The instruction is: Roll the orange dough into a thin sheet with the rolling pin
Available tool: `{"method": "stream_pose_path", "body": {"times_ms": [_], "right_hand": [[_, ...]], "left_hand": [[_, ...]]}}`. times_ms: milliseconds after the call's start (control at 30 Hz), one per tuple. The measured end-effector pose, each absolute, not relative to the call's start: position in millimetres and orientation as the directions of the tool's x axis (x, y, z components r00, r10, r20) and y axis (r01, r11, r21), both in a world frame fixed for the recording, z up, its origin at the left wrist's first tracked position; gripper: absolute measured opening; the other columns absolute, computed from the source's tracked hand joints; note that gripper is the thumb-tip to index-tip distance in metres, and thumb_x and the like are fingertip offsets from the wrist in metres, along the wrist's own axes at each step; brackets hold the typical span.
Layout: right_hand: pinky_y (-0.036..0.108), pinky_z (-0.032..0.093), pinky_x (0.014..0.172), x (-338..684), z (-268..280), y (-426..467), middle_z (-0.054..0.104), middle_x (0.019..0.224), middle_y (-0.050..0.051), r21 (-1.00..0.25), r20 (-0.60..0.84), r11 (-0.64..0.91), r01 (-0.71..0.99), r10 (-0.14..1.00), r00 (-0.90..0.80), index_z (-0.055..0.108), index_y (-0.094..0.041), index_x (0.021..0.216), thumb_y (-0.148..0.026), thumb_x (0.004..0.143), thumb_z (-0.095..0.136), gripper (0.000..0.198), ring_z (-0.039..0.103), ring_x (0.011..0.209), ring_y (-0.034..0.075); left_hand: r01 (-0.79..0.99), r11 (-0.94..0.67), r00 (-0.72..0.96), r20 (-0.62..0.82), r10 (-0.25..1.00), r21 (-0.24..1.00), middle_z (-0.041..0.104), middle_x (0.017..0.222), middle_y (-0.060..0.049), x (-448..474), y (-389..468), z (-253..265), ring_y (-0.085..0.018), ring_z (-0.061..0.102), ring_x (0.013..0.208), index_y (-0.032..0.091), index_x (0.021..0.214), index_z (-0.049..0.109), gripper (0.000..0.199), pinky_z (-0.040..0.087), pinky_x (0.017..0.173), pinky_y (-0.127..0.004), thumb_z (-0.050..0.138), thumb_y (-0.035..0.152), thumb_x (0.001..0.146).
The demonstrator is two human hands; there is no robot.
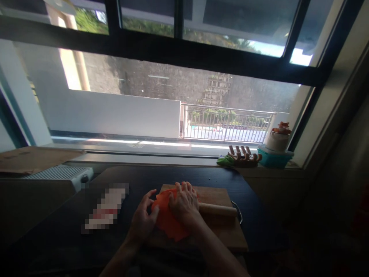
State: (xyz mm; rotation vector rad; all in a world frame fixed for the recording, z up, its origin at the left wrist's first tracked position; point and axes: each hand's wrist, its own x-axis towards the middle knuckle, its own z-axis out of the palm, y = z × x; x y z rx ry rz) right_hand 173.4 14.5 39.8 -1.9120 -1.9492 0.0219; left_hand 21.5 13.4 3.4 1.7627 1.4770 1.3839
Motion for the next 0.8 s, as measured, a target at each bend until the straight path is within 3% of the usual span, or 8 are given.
{"method": "stream_pose_path", "body": {"times_ms": [267, 533, 800], "right_hand": [[0.040, 0.038, 0.093, 185, 58, 73, 0.057, 0.126, 0.014, -0.352, 0.176, -0.093, 0.931, 0.971, 0.163, 0.052, -0.017, 0.130, -0.042, 0.096, 0.032, 0.047, 0.050, 0.116, 0.027], [0.043, 0.020, 0.109, 169, 34, 12, 0.043, 0.143, 0.012, -0.250, 0.355, 0.056, 0.967, 0.934, 0.038, 0.050, -0.019, 0.135, -0.046, 0.094, 0.032, 0.051, 0.032, 0.133, 0.027], [0.041, 0.035, 0.095, 185, 54, 80, 0.054, 0.130, 0.013, -0.327, 0.215, -0.113, 0.938, 0.958, 0.190, 0.054, -0.019, 0.128, -0.043, 0.094, 0.034, 0.046, 0.048, 0.118, 0.028]], "left_hand": [[0.445, -0.310, -0.067, 0.376, 0.924, 0.840, 0.064, 0.083, -0.004, 18, 14, -2, -0.022, 0.064, 0.078, 0.017, 0.126, 0.053, 0.054, 0.052, 0.074, -0.038, 0.049, 0.034, 0.076], [0.429, -0.308, -0.051, 0.363, 0.930, 0.849, 0.064, 0.090, -0.007, 21, 12, 1, -0.023, 0.063, 0.087, 0.016, 0.128, 0.050, 0.054, 0.051, 0.080, -0.039, 0.048, 0.031, 0.076], [0.446, -0.293, -0.052, 0.351, 0.935, 0.846, 0.062, 0.088, -0.007, 20, 10, 2, -0.024, 0.063, 0.083, 0.014, 0.128, 0.051, 0.054, 0.051, 0.077, -0.040, 0.047, 0.033, 0.077]]}}
